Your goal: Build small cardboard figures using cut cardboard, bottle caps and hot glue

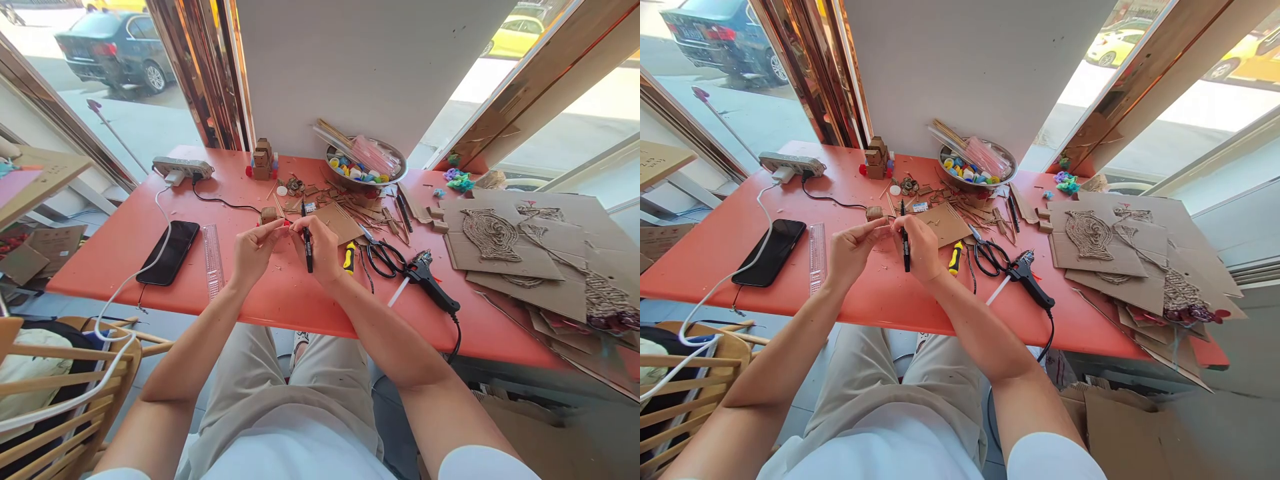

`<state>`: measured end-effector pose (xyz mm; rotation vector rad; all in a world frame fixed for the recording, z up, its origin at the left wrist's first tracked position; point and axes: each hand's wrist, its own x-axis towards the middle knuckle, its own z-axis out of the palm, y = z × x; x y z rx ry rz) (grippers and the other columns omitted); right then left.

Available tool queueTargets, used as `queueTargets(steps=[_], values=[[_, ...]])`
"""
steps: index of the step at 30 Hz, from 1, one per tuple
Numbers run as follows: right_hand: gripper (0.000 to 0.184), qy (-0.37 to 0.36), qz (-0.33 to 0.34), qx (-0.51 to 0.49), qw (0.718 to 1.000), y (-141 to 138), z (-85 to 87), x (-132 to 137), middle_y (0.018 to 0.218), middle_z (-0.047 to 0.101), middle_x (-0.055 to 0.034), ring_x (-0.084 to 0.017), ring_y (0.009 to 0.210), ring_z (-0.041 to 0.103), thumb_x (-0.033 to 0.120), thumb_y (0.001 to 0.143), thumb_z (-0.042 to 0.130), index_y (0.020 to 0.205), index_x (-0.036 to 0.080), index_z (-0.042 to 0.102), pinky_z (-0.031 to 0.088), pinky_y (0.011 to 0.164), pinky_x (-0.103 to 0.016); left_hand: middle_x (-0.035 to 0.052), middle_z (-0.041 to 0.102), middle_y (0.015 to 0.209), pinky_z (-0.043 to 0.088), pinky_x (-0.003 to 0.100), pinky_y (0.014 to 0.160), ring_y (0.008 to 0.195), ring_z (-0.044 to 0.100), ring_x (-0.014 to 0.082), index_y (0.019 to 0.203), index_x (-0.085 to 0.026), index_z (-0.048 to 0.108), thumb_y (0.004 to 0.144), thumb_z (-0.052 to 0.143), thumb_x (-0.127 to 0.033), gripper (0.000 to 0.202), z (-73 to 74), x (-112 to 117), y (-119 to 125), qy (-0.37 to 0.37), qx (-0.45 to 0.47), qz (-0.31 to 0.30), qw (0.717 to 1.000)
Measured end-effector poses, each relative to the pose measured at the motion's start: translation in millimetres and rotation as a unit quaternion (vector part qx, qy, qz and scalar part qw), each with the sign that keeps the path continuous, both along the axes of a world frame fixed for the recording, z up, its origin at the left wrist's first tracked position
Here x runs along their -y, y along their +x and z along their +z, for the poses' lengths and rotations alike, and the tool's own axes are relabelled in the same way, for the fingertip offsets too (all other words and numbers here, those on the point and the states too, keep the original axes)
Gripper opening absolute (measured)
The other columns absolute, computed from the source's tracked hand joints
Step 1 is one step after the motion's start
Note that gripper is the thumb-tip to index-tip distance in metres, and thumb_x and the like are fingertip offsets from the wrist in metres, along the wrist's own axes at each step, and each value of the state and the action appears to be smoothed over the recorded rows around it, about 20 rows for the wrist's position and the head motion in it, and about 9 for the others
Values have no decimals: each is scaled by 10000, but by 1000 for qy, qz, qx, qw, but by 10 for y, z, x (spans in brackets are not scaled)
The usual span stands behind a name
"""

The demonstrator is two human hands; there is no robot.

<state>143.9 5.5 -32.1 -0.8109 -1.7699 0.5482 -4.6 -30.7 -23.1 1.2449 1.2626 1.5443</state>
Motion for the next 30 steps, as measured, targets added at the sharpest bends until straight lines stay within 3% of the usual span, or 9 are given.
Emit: queueTargets(steps=[3, 8, 11, 14, 18, 24, 30], values=[[335, -23, -14, -6, 1000, 8, 6, -14, 805, 707, -12, -188, 745, 673, 536, 1027, 556, 817, 277, 521, 566, 741, -339, 61, 853, 877, 672, 429, 875, 860, 829, 271, 918, -239, 853, 754, 847, -443, 261, 30, -19, -112, 27, -22, 31, 999], [270, -32, -65, 8, 997, 97, -57, -127, 757, 665, -8, -185, 661, 605, 495, 1017, 526, 850, 285, 504, 500, 663, -319, 33, 807, 824, 624, 348, 762, 721, 757, 197, 828, -233, 760, 738, 821, -379, 182, 67, -242, -553, 87, -29, 148, 985], [220, -38, -57, 39, 997, 113, -141, -204, 742, 647, -3, -190, 656, 599, 446, 1003, 508, 855, 283, 507, 475, 650, -312, 21, 778, 801, 599, 351, 827, 753, 734, 199, 768, -235, 736, 668, 860, -309, 176, 25, -370, -771, -8, -166, 106, 980], [161, -36, -35, 61, 997, 73, -227, -245, 770, 653, -11, -202, 714, 620, 409, 968, 536, 870, 286, 501, 497, 695, -317, 39, 811, 920, 590, 358, 834, 791, 726, 214, 812, -246, 757, 582, 857, -220, 251, -72, -433, -818, -80, -249, 56, 963], [86, -53, 2, 67, 996, 7, -303, -262, 797, 670, -16, -202, 744, 636, 358, 937, 524, 902, 285, 495, 525, 712, -311, 32, 824, 948, 587, 351, 812, 765, 708, 213, 867, -265, 780, 569, 820, -221, 304, -198, -470, -763, -78, -277, 12, 958], [87, -69, 32, 71, 995, -13, -344, -280, 809, 664, -12, -195, 731, 628, 340, 894, 553, 936, 281, 505, 538, 708, -310, 4, 776, 767, 569, 340, 766, 691, 676, 207, 831, -263, 770, 586, 831, -269, 253, -259, -507, -771, -74, -303, 6, 950], [171, -33, 18, 71, 997, -23, -270, -240, 824, 657, -21, -201, 751, 634, 445, 967, 546, 924, 286, 500, 556, 734, -330, 16, 790, 804, 560, 349, 765, 729, 693, 219, 873, -260, 764, 597, 846, -341, 299, -272, -499, -802, -81, -288, -7, 954]])
